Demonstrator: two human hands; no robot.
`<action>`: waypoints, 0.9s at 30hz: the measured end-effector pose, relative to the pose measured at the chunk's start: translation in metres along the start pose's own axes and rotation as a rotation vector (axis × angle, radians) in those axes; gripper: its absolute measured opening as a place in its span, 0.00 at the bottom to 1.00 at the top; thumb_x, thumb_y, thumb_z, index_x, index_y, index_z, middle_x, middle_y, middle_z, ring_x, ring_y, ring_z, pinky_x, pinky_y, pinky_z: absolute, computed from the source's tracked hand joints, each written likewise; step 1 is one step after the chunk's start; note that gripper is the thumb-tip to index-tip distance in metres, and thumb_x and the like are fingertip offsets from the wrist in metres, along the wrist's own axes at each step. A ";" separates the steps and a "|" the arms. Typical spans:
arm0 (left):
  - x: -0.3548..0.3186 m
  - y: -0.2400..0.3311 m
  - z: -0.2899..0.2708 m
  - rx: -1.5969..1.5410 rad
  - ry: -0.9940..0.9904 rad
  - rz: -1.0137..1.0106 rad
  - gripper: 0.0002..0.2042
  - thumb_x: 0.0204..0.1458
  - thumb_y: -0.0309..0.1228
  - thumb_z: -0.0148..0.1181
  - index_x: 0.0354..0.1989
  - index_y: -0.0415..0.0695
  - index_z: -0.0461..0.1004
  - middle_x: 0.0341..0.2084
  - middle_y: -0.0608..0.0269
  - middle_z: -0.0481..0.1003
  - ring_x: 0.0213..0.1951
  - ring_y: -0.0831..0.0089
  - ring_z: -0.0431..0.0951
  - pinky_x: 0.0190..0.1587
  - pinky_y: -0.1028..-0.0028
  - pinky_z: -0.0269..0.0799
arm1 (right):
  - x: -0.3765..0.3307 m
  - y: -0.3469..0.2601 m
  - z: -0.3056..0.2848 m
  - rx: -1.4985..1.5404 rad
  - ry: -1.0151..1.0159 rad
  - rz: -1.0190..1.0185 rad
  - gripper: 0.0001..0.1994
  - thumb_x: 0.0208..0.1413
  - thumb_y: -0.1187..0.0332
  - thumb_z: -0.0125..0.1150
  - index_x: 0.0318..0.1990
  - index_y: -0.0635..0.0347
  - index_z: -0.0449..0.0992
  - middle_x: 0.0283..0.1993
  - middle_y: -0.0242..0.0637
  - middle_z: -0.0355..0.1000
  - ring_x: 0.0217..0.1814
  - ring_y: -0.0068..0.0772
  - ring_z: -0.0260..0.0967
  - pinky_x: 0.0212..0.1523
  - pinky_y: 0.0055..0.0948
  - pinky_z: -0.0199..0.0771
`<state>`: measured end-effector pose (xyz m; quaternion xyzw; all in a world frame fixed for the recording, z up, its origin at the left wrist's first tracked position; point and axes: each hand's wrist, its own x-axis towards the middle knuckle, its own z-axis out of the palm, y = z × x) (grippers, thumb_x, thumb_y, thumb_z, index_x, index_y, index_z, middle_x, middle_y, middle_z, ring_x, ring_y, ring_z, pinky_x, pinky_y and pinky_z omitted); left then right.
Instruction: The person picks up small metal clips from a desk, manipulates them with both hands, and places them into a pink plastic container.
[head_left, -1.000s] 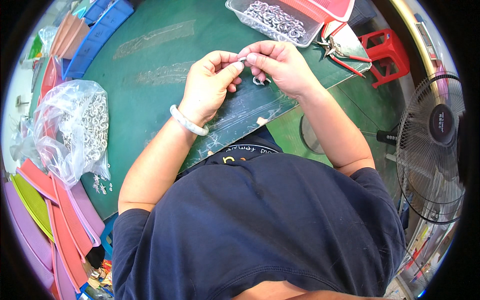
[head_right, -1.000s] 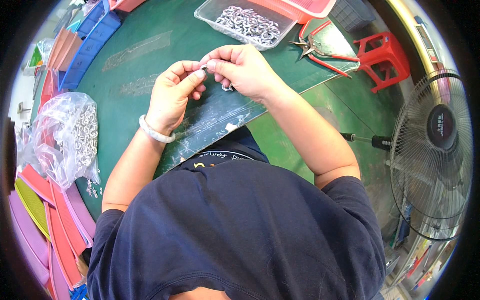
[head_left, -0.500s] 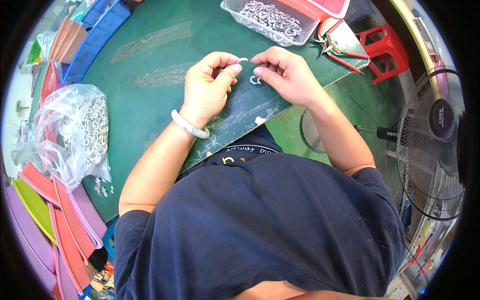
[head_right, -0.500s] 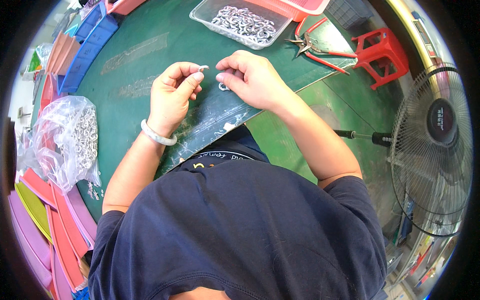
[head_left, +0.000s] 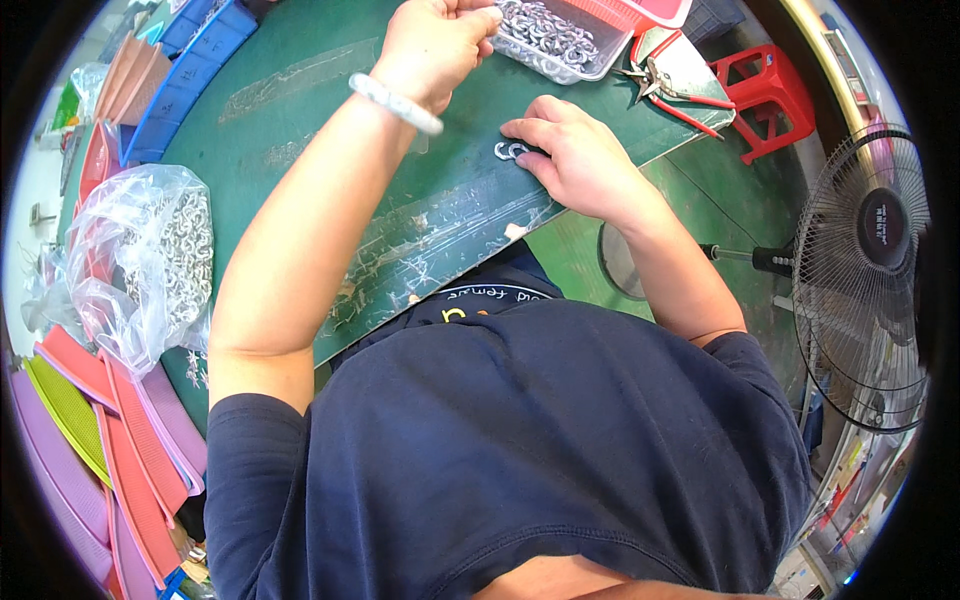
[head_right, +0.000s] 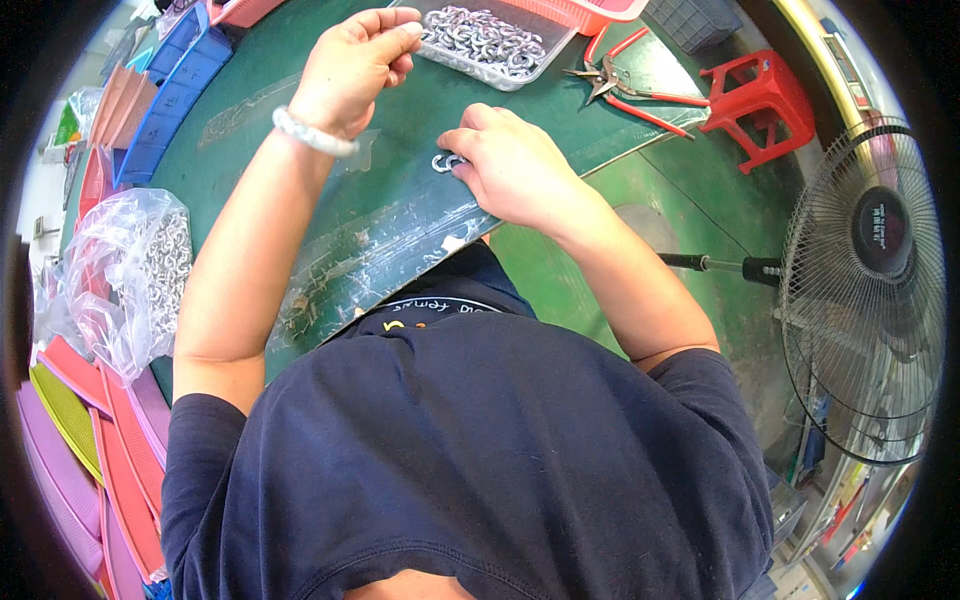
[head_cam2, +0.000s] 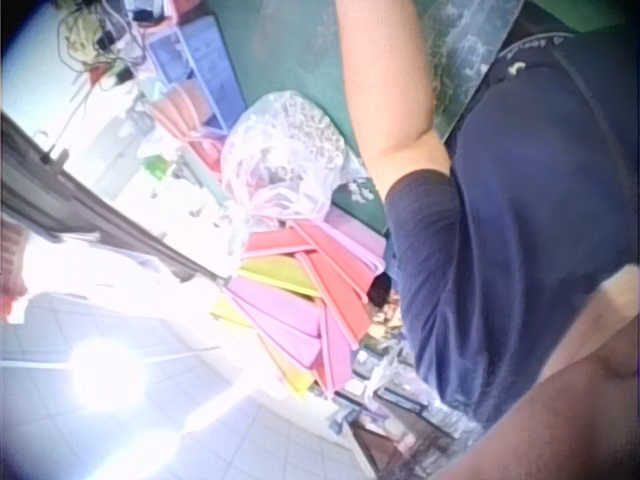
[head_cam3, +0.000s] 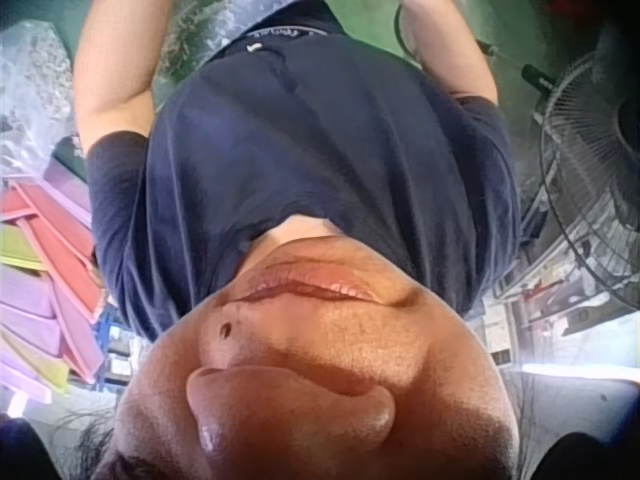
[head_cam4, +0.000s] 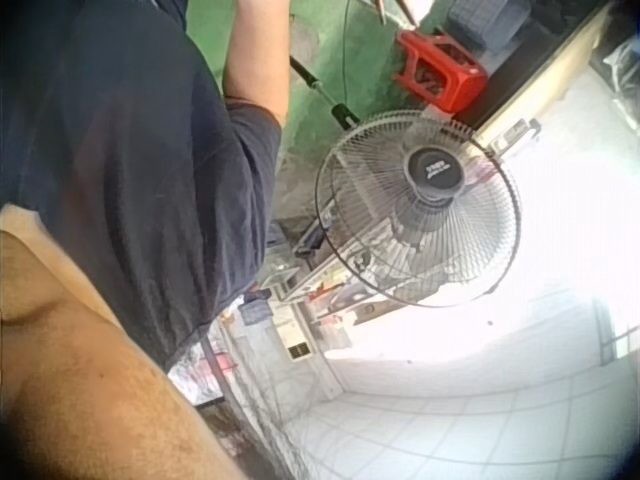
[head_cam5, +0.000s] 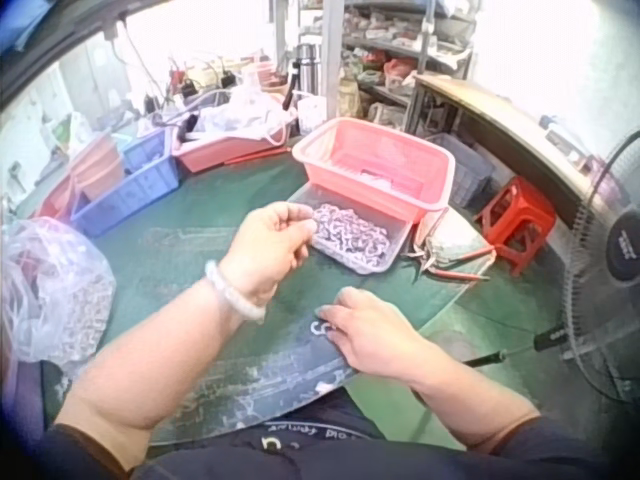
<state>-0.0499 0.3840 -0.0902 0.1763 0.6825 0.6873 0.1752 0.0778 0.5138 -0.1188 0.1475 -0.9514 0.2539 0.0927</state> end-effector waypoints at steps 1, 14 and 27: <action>0.003 0.000 -0.003 0.017 0.007 0.026 0.09 0.50 0.26 0.54 0.39 0.36 0.69 0.23 0.69 0.70 0.20 0.86 0.65 0.21 0.87 0.60 | 0.000 0.000 0.000 -0.001 0.002 -0.009 0.11 0.43 0.74 0.57 0.37 0.60 0.73 0.33 0.36 0.65 0.38 0.38 0.66 0.39 0.31 0.66; -0.085 -0.017 -0.012 0.030 -0.235 -0.425 0.09 0.50 0.26 0.54 0.39 0.39 0.70 0.24 0.72 0.69 0.21 0.87 0.64 0.22 0.88 0.59 | -0.005 0.005 0.008 0.325 0.086 0.097 0.05 0.42 0.78 0.59 0.27 0.62 0.69 0.25 0.32 0.64 0.24 0.25 0.63 0.26 0.23 0.64; -0.097 -0.036 -0.008 0.222 -0.219 -0.065 0.04 0.48 0.24 0.57 0.32 0.40 0.72 0.24 0.74 0.70 0.25 0.88 0.65 0.28 0.86 0.62 | -0.001 -0.002 0.011 0.616 0.193 -0.018 0.11 0.43 0.81 0.57 0.36 0.63 0.67 0.23 0.31 0.66 0.22 0.18 0.63 0.24 0.18 0.65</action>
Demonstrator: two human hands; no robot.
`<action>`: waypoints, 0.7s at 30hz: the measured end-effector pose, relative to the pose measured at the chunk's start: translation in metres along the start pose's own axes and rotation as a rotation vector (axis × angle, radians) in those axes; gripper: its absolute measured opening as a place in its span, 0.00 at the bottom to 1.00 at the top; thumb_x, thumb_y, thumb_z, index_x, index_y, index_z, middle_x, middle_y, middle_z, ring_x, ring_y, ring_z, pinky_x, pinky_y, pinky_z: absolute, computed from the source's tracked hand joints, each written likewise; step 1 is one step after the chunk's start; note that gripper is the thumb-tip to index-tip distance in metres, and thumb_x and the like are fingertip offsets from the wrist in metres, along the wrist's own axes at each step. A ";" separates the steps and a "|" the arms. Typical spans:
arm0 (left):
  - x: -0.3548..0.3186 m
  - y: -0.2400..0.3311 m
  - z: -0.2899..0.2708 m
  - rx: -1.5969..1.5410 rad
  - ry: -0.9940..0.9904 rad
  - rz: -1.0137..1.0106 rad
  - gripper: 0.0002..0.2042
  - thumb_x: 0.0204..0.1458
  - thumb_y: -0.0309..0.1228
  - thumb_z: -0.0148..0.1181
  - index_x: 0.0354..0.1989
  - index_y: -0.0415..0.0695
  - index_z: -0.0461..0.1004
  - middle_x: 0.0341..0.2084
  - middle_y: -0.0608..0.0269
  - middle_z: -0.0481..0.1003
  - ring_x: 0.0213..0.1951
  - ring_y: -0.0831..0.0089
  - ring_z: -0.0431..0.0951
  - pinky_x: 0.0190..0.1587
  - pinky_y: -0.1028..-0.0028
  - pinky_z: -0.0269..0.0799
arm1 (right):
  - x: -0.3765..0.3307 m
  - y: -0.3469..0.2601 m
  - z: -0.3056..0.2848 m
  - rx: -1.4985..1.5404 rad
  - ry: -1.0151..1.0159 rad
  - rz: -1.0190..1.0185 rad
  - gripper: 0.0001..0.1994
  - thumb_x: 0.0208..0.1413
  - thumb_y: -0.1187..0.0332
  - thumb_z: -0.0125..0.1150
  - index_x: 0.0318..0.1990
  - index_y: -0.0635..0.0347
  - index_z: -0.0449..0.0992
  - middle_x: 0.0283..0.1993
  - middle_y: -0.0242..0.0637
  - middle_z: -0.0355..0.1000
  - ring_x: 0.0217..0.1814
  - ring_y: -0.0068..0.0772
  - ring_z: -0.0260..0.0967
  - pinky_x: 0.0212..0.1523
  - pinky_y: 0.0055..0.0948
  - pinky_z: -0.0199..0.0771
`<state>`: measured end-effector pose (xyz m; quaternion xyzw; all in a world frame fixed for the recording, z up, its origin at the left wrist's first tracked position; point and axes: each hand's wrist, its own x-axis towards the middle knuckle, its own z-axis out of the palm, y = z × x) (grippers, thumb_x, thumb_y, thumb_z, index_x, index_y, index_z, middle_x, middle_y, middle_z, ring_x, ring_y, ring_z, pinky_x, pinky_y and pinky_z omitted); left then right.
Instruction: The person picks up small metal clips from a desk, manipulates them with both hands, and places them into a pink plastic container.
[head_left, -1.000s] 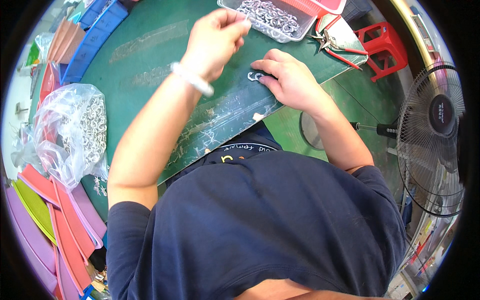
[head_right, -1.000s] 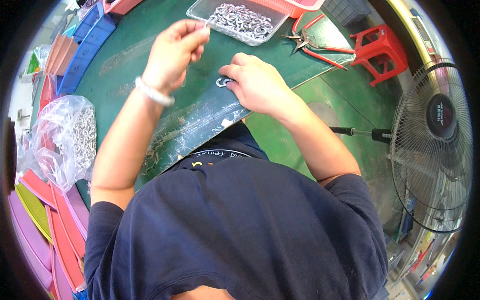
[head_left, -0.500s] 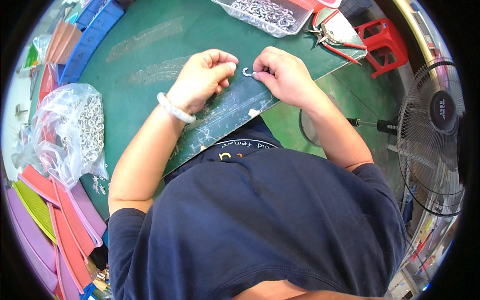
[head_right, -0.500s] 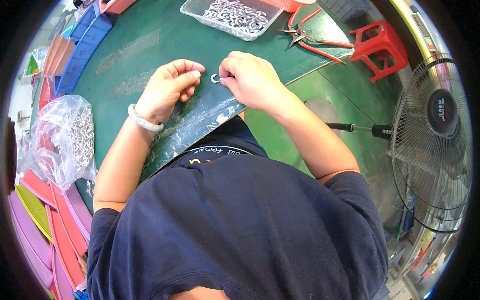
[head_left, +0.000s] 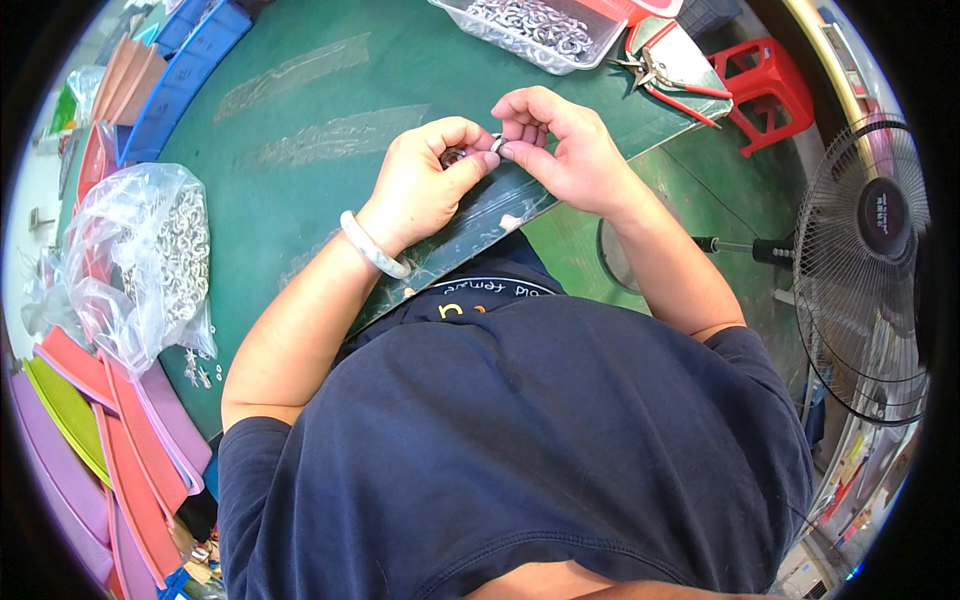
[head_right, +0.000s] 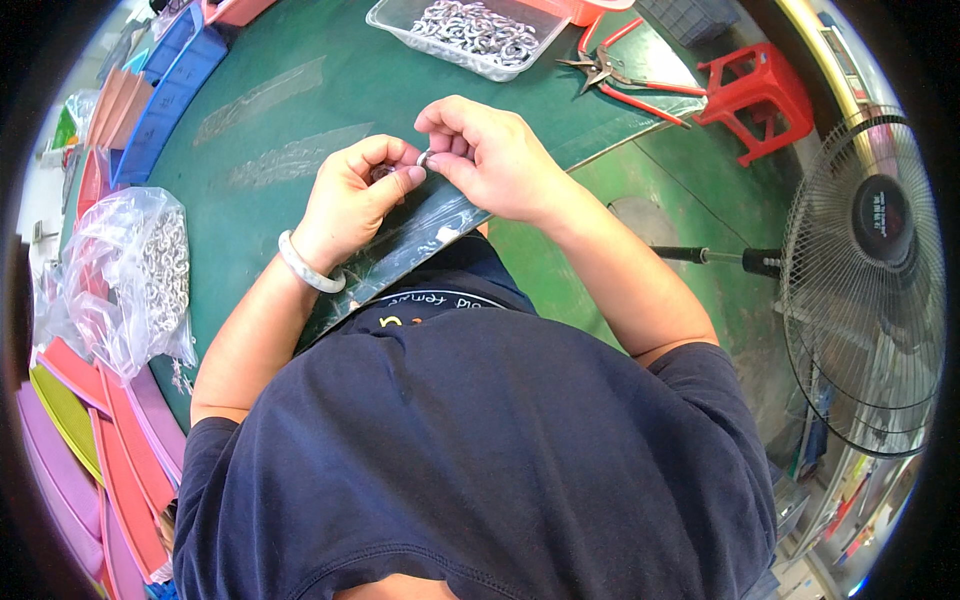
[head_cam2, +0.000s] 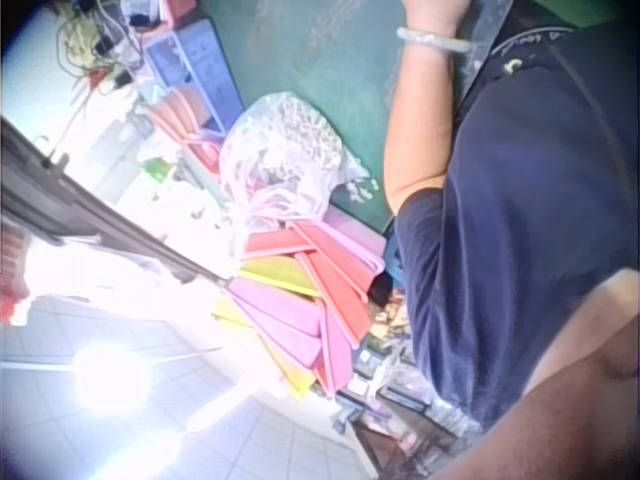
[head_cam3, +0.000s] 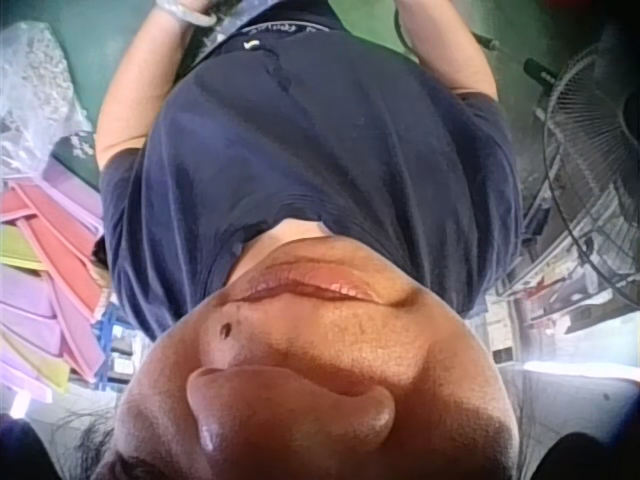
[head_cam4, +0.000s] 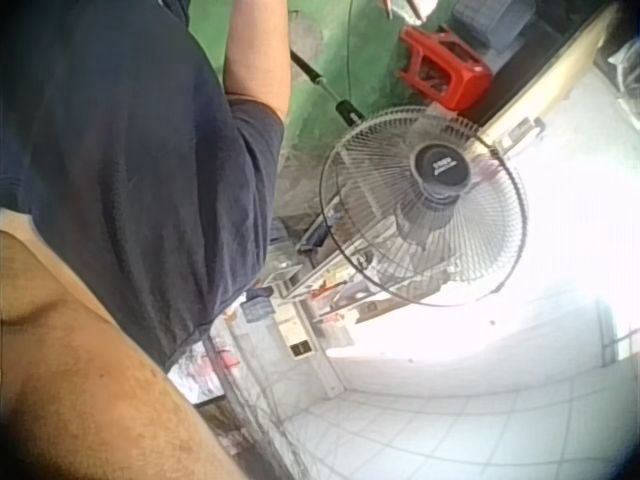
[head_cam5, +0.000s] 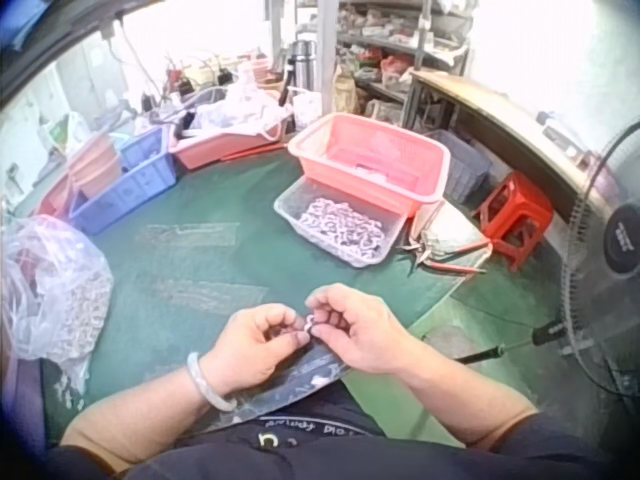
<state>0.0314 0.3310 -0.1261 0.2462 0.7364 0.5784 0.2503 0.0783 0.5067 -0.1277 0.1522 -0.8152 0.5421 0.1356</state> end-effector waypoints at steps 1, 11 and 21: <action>-0.001 -0.002 0.000 0.032 0.013 0.037 0.04 0.48 0.24 0.57 0.32 0.40 0.71 0.24 0.74 0.70 0.25 0.88 0.65 0.28 0.86 0.62 | 0.001 -0.001 0.001 0.011 0.002 0.003 0.11 0.43 0.81 0.57 0.37 0.63 0.68 0.23 0.31 0.66 0.23 0.19 0.63 0.24 0.19 0.65; -0.009 0.004 -0.016 -0.398 0.017 -0.178 0.04 0.49 0.26 0.56 0.31 0.40 0.70 0.24 0.70 0.70 0.25 0.85 0.68 0.29 0.85 0.63 | 0.008 0.005 -0.005 -0.497 -0.167 -0.066 0.10 0.43 0.72 0.58 0.35 0.60 0.74 0.32 0.38 0.66 0.38 0.41 0.66 0.40 0.34 0.67; -0.010 0.000 -0.019 -0.806 0.013 -0.239 0.01 0.48 0.23 0.52 0.26 0.40 0.69 0.32 0.59 0.72 0.30 0.76 0.72 0.34 0.79 0.68 | 0.011 0.004 -0.005 -0.461 -0.221 0.013 0.06 0.42 0.76 0.58 0.30 0.62 0.70 0.27 0.35 0.65 0.31 0.34 0.65 0.33 0.28 0.66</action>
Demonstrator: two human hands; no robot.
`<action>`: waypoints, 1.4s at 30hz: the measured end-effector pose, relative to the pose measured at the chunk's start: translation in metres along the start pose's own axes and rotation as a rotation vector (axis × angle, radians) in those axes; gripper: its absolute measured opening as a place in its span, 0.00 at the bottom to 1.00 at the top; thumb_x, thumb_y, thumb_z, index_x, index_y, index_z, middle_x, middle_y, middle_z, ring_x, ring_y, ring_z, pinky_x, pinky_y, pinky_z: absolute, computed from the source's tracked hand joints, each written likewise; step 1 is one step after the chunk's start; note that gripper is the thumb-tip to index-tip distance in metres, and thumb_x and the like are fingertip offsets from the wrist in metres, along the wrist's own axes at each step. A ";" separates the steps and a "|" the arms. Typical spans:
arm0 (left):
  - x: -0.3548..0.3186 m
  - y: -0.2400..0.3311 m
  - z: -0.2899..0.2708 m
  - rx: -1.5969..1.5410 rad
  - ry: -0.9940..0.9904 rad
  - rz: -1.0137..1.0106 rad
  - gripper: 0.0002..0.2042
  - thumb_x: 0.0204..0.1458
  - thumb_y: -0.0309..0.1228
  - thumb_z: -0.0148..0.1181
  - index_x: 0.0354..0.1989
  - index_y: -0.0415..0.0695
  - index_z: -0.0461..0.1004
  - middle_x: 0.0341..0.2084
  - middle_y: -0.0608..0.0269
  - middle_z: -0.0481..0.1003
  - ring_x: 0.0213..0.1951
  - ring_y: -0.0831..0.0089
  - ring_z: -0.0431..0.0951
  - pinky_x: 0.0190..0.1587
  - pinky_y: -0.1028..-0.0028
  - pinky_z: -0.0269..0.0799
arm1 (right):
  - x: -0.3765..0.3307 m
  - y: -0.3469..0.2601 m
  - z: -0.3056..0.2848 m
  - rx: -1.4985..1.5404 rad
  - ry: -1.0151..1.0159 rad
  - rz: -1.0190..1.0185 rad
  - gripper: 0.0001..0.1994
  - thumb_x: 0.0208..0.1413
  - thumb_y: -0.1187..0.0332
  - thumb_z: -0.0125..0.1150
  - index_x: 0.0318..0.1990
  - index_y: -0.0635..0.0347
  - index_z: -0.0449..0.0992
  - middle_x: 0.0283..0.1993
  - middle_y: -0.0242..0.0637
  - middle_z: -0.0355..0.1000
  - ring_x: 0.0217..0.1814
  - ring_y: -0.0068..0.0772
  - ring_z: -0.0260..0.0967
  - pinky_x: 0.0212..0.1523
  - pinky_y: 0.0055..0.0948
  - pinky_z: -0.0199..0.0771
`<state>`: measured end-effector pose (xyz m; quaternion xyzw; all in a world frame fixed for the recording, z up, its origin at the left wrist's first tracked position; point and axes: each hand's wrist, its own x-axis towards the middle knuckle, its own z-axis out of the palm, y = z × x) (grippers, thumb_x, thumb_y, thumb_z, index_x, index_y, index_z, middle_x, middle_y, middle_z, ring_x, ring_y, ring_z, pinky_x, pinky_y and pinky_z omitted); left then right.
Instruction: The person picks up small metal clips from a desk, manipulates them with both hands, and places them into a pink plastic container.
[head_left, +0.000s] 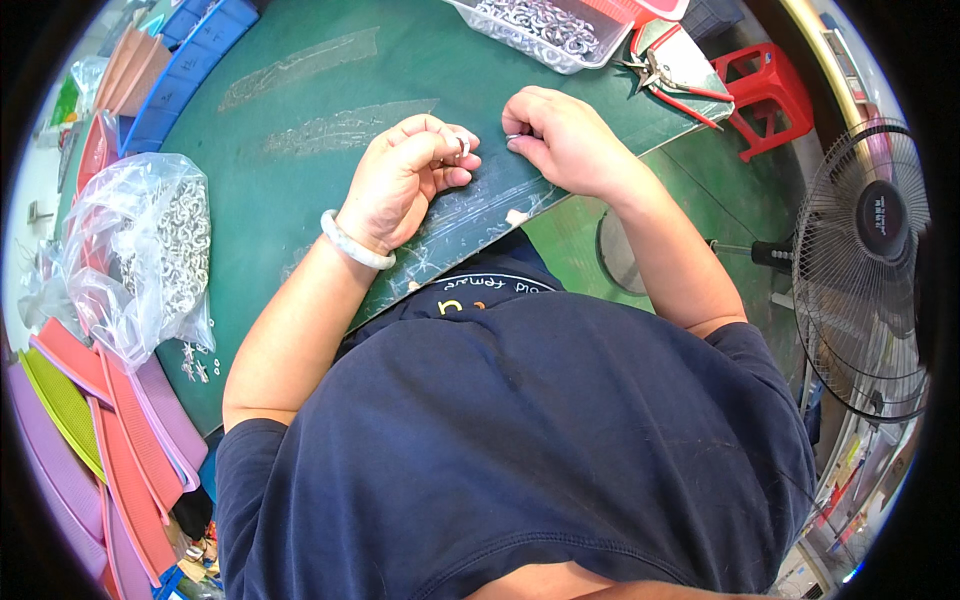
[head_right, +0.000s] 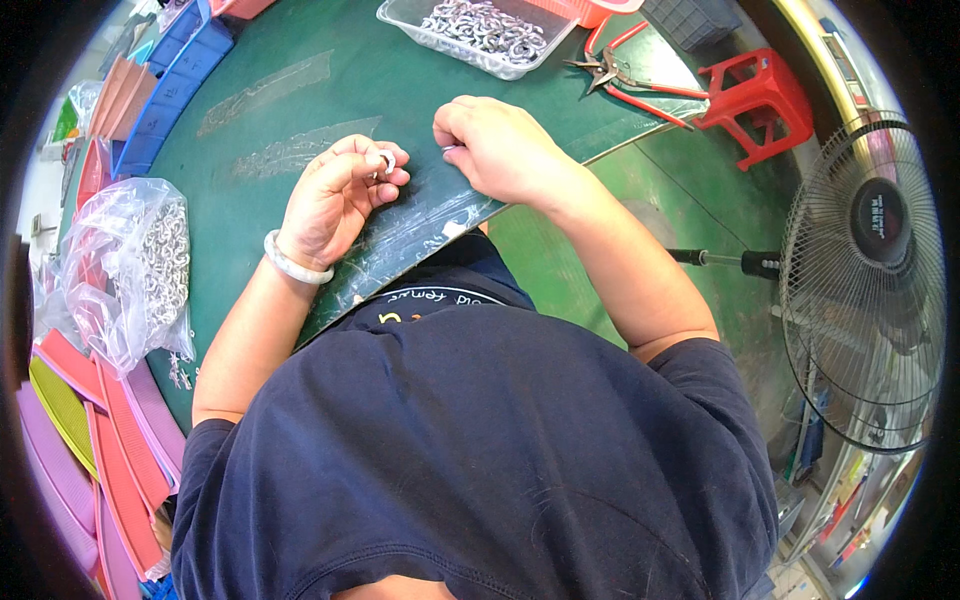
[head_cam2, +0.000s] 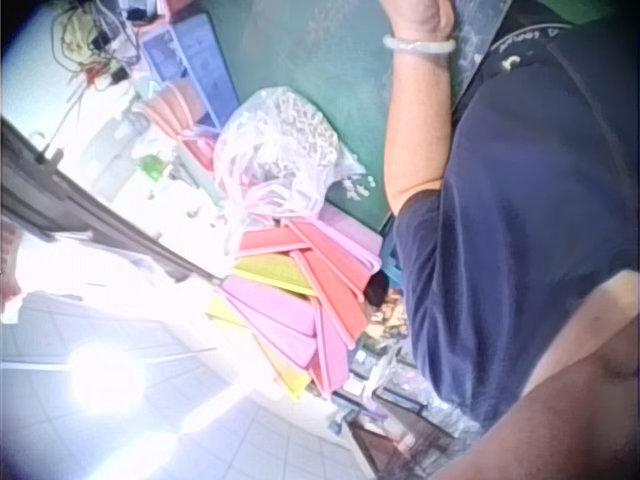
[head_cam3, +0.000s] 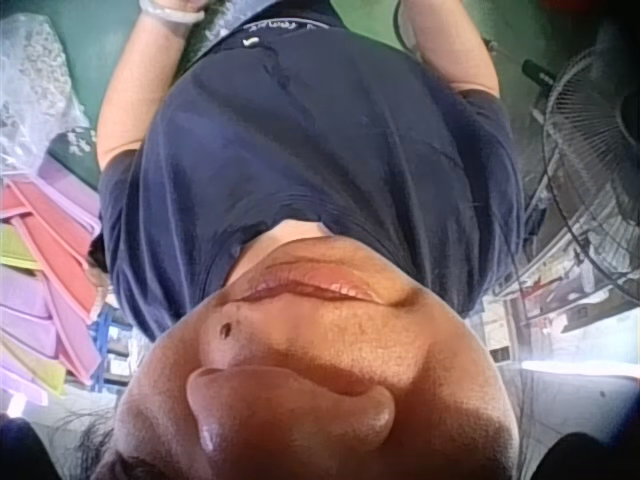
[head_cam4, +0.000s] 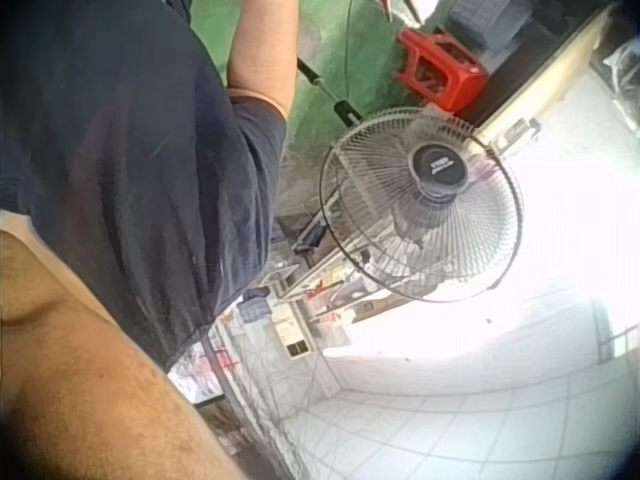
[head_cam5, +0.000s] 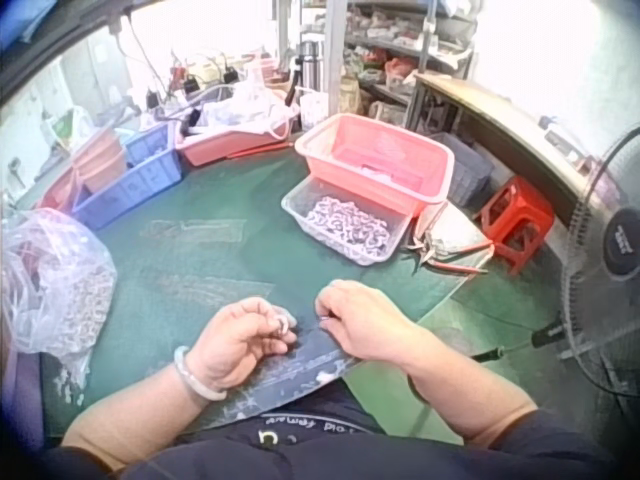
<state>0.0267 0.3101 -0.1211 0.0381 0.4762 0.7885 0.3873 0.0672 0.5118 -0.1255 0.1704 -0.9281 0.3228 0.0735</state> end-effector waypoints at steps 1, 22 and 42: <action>0.000 -0.001 -0.001 -0.006 -0.017 0.011 0.01 0.47 0.23 0.52 0.25 0.41 0.68 0.32 0.58 0.72 0.30 0.75 0.72 0.35 0.79 0.69 | -0.001 0.000 0.000 0.035 -0.004 0.021 0.07 0.42 0.78 0.58 0.31 0.62 0.69 0.26 0.34 0.65 0.28 0.29 0.65 0.31 0.24 0.65; -0.003 -0.007 0.013 -0.024 -0.052 -0.026 0.07 0.50 0.20 0.50 0.37 0.39 0.69 0.29 0.61 0.73 0.30 0.77 0.74 0.33 0.82 0.71 | -0.007 -0.016 0.002 1.171 0.062 0.244 0.05 0.45 0.81 0.57 0.31 0.66 0.71 0.29 0.32 0.70 0.32 0.18 0.68 0.35 0.17 0.69; -0.005 0.000 0.009 -0.389 -0.134 -0.152 0.20 0.58 0.34 0.37 0.49 0.27 0.60 0.43 0.43 0.69 0.46 0.59 0.71 0.54 0.64 0.65 | -0.004 -0.019 -0.005 1.125 0.157 0.363 0.05 0.47 0.74 0.59 0.32 0.65 0.73 0.27 0.30 0.71 0.26 0.14 0.64 0.27 0.14 0.65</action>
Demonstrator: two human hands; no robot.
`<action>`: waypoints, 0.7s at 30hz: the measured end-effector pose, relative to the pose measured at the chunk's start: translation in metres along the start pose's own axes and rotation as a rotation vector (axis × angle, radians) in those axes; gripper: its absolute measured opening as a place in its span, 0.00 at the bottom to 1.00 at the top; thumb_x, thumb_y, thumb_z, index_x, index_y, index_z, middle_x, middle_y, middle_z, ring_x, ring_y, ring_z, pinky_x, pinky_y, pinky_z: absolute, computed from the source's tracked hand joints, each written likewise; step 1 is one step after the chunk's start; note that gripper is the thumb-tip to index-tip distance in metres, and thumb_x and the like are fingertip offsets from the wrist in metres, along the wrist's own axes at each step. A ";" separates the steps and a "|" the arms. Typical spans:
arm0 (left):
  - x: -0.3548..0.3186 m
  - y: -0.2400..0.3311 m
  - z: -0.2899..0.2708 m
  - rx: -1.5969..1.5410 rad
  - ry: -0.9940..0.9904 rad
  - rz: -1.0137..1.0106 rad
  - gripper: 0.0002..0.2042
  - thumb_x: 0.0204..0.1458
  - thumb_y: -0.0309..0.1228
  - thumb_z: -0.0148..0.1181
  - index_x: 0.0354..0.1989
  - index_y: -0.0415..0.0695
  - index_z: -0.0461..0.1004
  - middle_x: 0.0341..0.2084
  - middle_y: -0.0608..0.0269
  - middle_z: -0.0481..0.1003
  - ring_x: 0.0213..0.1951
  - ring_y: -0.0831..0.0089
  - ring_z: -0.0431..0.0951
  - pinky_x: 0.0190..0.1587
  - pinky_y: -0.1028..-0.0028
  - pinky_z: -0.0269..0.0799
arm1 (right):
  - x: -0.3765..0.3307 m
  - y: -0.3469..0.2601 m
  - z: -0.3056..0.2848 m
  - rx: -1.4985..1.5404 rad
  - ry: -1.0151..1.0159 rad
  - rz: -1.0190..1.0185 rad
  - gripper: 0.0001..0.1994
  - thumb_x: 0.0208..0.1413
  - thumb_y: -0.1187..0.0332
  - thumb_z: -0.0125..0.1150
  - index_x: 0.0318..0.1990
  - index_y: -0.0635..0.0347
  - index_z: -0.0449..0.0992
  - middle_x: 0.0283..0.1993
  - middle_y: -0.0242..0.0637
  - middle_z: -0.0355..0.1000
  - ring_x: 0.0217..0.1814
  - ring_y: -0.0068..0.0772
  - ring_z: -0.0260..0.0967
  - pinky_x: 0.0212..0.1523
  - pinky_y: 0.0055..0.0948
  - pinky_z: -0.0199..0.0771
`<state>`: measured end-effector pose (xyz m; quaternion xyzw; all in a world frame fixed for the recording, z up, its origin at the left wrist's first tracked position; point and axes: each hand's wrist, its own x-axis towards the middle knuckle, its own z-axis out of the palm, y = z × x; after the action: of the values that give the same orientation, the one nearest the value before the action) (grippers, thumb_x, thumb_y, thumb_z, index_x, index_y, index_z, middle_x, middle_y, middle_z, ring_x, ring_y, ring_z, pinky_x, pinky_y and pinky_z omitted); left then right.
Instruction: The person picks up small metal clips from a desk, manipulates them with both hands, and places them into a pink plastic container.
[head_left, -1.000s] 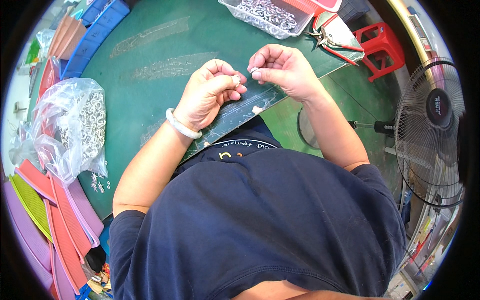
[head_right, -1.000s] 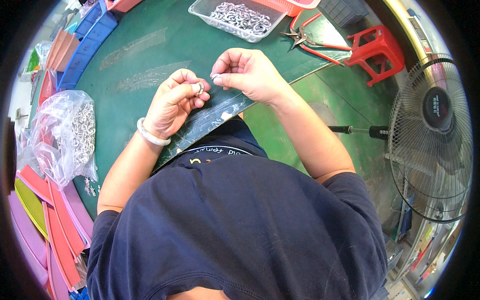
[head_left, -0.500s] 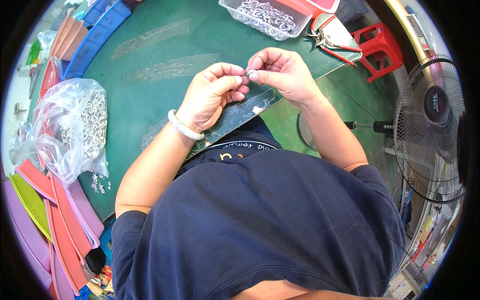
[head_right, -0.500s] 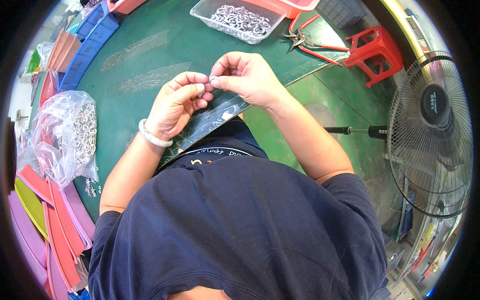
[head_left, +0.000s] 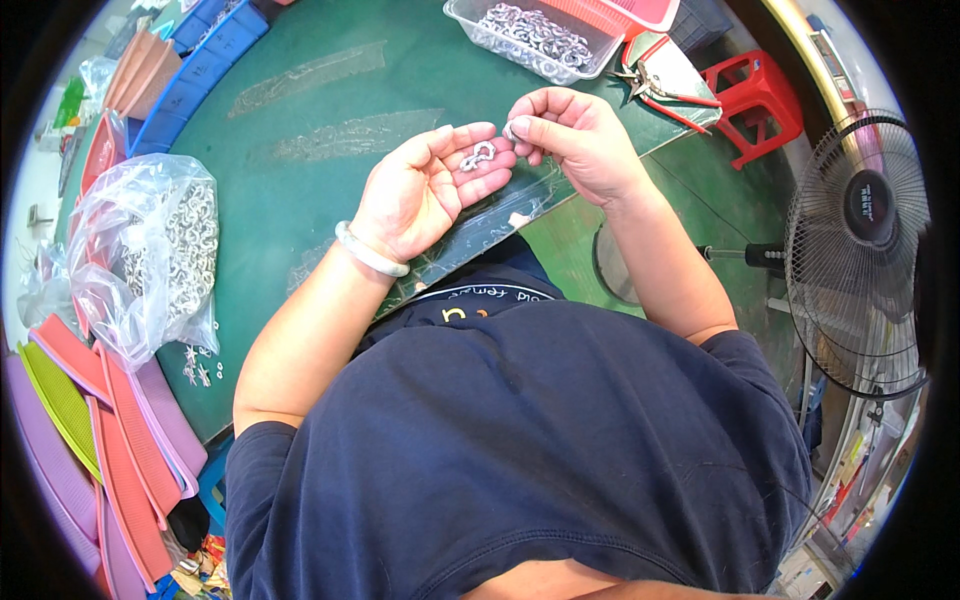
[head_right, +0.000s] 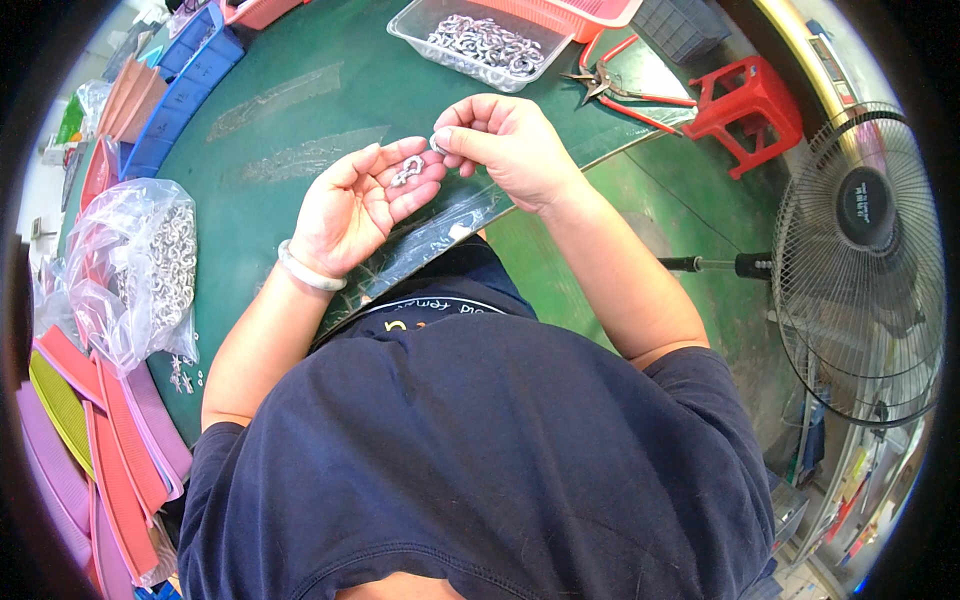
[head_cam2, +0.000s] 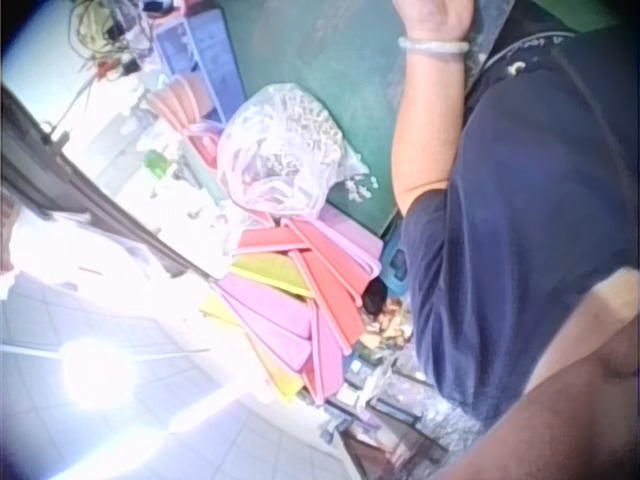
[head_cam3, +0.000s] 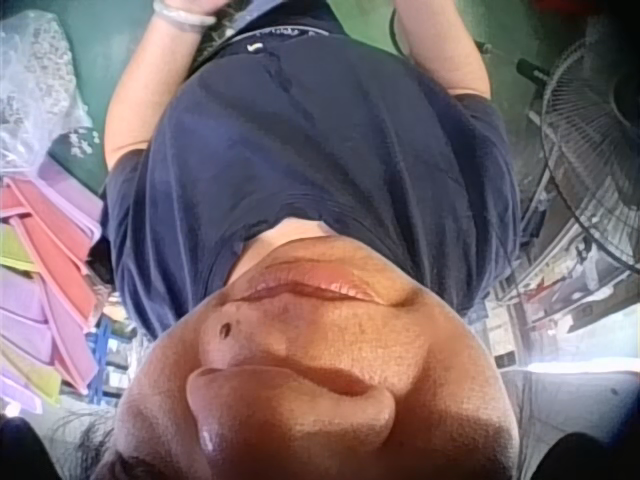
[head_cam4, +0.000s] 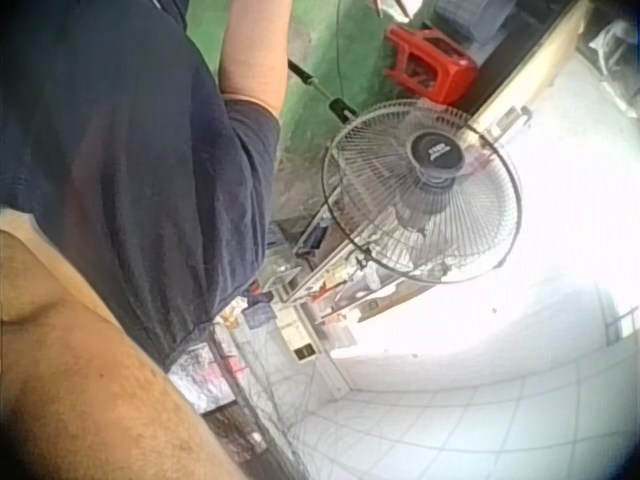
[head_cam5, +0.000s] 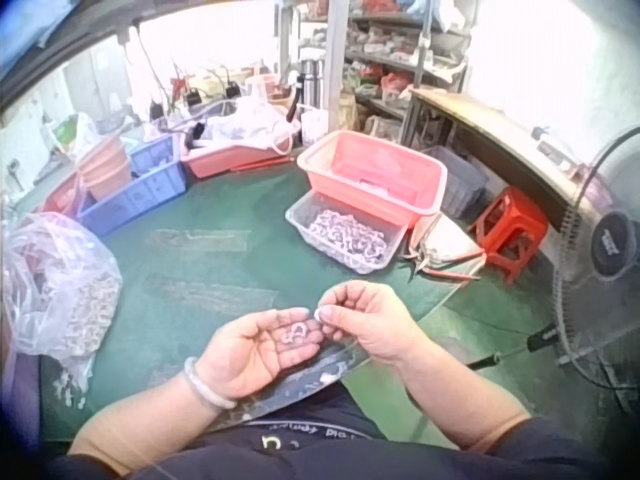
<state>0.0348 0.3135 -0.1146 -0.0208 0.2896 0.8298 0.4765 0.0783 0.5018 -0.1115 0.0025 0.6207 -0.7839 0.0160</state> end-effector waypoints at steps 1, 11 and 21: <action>0.000 0.000 0.000 -0.016 -0.001 -0.008 0.20 0.58 0.35 0.37 0.49 0.27 0.60 0.43 0.43 0.69 0.46 0.58 0.71 0.54 0.64 0.65 | -0.001 0.000 0.000 0.008 0.001 0.013 0.05 0.48 0.74 0.59 0.32 0.65 0.73 0.26 0.30 0.71 0.26 0.14 0.64 0.27 0.14 0.65; 0.015 0.002 -0.002 -0.004 0.040 -0.066 0.15 0.57 0.32 0.43 0.44 0.30 0.64 0.35 0.52 0.71 0.38 0.66 0.74 0.43 0.73 0.73 | -0.010 0.000 0.001 -0.192 0.010 -0.146 0.07 0.52 0.78 0.52 0.39 0.68 0.71 0.34 0.31 0.71 0.36 0.17 0.66 0.39 0.18 0.68; 0.059 0.055 0.056 0.179 -0.028 0.099 0.17 0.57 0.29 0.39 0.50 0.27 0.58 0.47 0.42 0.63 0.51 0.54 0.66 0.53 0.65 0.66 | -0.031 0.017 -0.031 -0.211 0.132 -0.086 0.05 0.52 0.76 0.53 0.36 0.67 0.72 0.29 0.26 0.68 0.29 0.11 0.62 0.30 0.13 0.63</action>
<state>-0.0283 0.3666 -0.0614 0.0479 0.3567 0.8232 0.4391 0.1097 0.5289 -0.1348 0.0256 0.6990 -0.7123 -0.0586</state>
